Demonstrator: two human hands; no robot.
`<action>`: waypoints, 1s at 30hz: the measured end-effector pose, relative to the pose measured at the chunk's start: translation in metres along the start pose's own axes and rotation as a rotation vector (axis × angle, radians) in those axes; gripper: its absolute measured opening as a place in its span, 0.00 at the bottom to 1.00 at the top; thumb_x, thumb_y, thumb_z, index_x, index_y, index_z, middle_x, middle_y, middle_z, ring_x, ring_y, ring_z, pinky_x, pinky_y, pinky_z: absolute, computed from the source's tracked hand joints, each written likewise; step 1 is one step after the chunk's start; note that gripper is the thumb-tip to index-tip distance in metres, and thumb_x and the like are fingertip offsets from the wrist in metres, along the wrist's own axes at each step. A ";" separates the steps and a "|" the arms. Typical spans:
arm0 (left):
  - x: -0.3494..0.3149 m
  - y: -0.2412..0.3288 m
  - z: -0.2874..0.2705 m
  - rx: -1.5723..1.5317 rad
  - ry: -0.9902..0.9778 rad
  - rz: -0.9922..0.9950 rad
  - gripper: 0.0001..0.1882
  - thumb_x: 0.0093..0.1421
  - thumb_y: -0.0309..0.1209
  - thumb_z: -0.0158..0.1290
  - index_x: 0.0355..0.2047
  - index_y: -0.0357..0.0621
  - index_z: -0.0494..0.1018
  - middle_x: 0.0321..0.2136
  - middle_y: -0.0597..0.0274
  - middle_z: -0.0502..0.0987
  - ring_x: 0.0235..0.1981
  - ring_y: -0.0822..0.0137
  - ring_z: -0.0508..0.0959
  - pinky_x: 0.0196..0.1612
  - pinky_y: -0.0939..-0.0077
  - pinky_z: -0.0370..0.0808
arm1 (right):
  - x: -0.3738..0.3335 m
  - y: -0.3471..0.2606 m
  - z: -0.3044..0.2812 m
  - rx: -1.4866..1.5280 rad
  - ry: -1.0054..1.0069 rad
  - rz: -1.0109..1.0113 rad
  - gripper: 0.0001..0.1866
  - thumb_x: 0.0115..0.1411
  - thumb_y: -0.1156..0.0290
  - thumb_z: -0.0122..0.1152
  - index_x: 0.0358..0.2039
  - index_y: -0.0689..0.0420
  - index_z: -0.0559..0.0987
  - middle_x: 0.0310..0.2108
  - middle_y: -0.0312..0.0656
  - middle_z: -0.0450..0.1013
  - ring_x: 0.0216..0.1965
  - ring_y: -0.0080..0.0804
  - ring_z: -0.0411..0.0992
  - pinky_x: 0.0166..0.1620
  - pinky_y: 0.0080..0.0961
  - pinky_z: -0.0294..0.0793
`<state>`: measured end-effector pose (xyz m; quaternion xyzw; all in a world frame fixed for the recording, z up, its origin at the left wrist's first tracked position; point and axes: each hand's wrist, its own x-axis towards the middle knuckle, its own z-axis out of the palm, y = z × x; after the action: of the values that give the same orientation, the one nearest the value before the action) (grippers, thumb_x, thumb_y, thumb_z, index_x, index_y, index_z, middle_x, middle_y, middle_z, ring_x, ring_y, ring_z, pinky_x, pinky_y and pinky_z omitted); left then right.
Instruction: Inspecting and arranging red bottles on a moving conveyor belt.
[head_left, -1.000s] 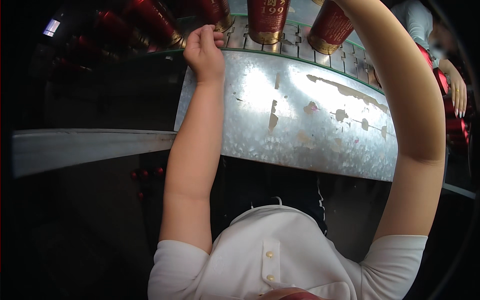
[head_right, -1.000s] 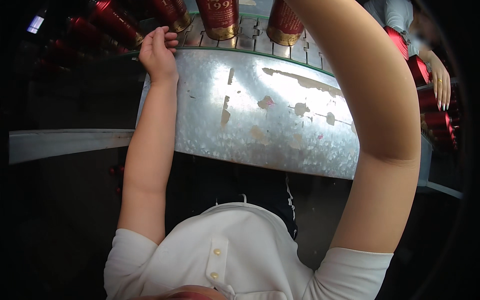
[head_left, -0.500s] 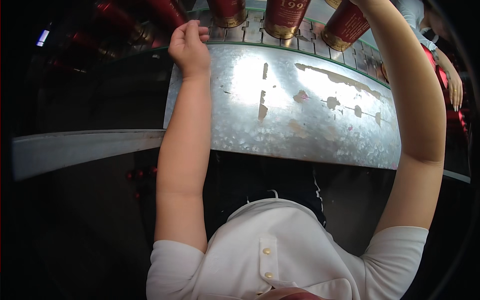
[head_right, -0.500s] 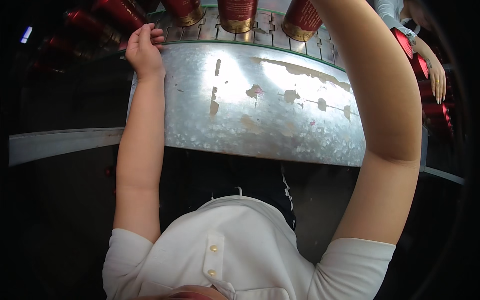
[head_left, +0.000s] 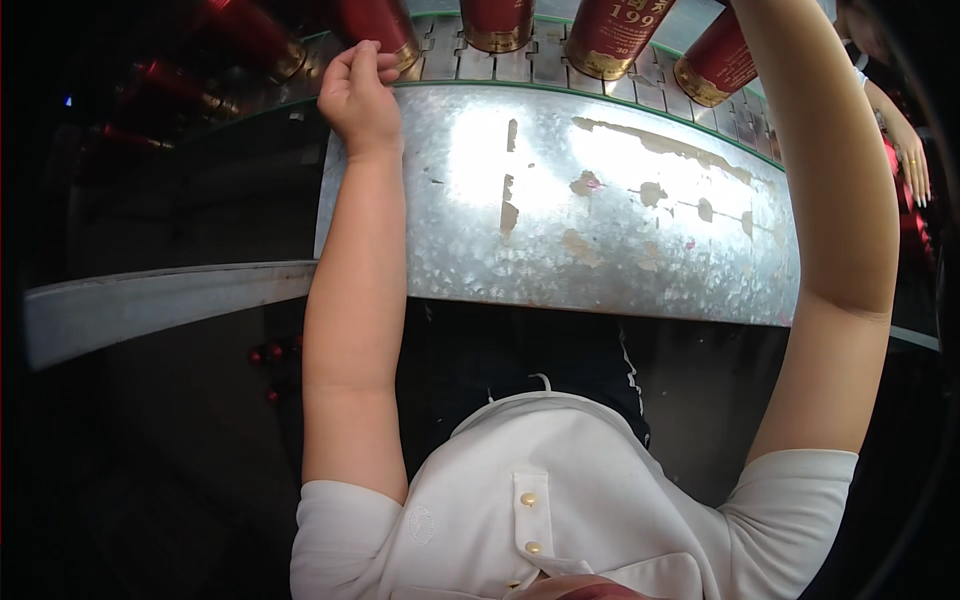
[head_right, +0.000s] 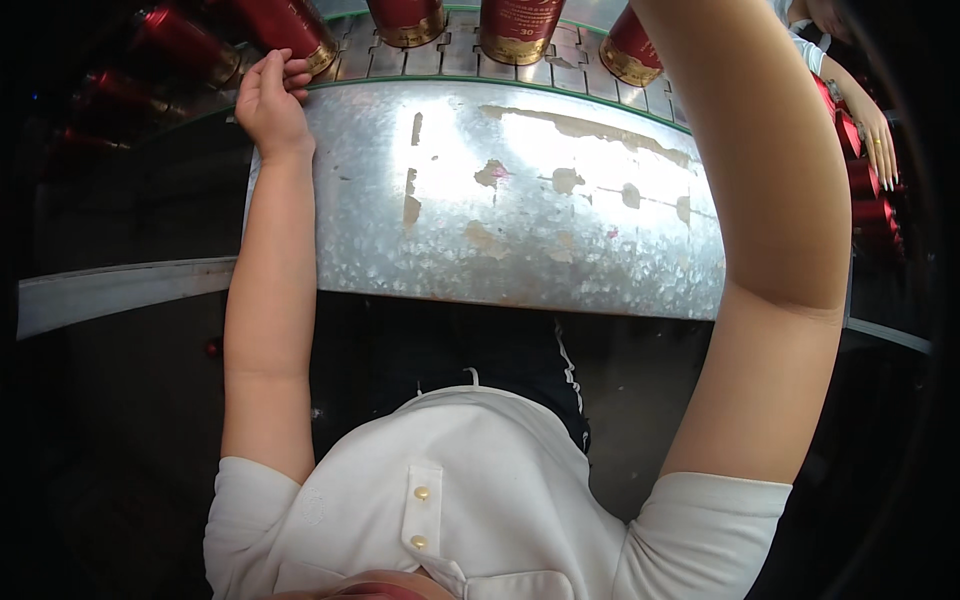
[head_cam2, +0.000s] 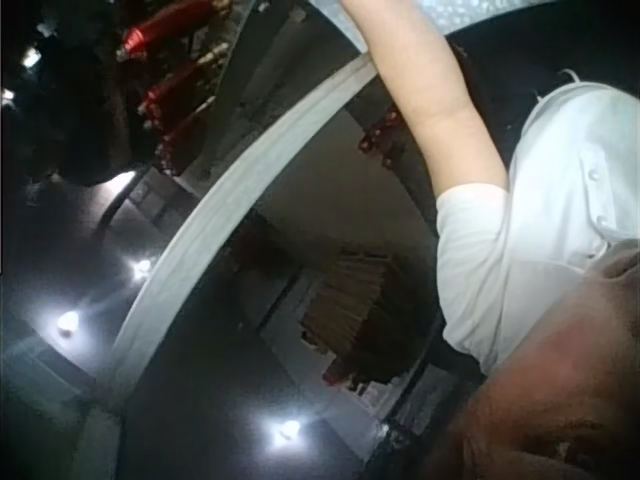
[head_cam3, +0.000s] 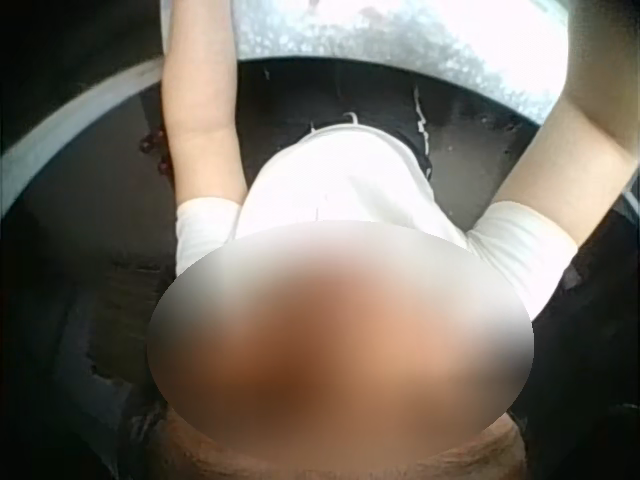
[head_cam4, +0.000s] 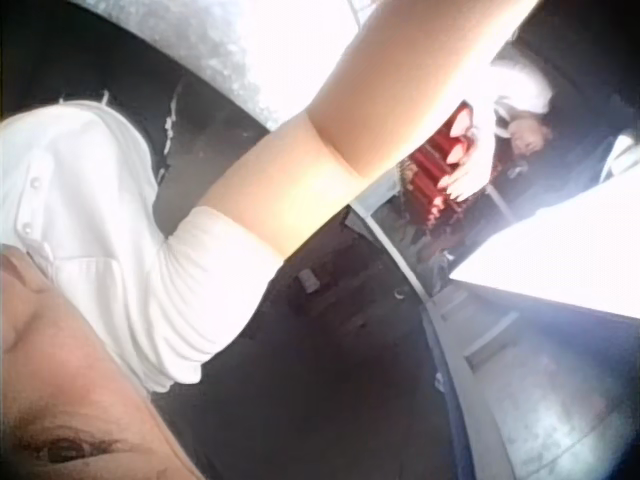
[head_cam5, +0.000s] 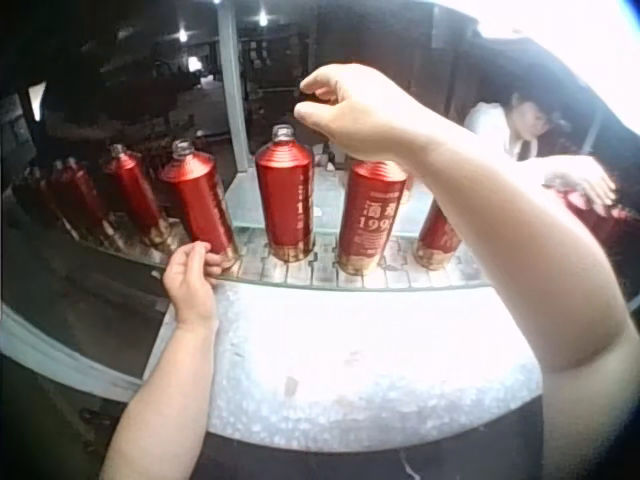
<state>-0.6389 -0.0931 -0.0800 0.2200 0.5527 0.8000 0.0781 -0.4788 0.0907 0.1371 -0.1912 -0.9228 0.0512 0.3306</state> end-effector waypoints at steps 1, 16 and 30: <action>0.001 -0.001 -0.001 0.000 -0.001 0.000 0.10 0.69 0.34 0.54 0.39 0.40 0.78 0.29 0.64 0.82 0.26 0.77 0.78 0.27 0.85 0.70 | 0.007 0.003 0.014 0.055 -0.042 -0.042 0.26 0.65 0.60 0.62 0.57 0.66 0.77 0.52 0.58 0.78 0.52 0.46 0.78 0.57 0.35 0.76; -0.005 0.000 -0.004 -0.028 0.013 -0.015 0.10 0.67 0.34 0.57 0.37 0.38 0.77 0.28 0.62 0.81 0.25 0.76 0.76 0.27 0.83 0.69 | -0.022 -0.005 -0.005 -0.401 -0.081 0.003 0.18 0.58 0.58 0.72 0.32 0.65 0.86 0.33 0.57 0.81 0.38 0.50 0.81 0.45 0.39 0.79; -0.007 -0.002 0.004 0.007 0.011 -0.004 0.10 0.69 0.34 0.55 0.39 0.39 0.78 0.28 0.64 0.82 0.25 0.77 0.78 0.28 0.84 0.70 | -0.024 -0.024 -0.001 -0.087 -0.260 -0.110 0.20 0.67 0.61 0.62 0.53 0.62 0.81 0.49 0.55 0.80 0.50 0.44 0.80 0.54 0.36 0.78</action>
<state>-0.6316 -0.0914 -0.0829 0.2146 0.5565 0.7991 0.0759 -0.4686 0.0592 0.1286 -0.1462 -0.9683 0.0173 0.2019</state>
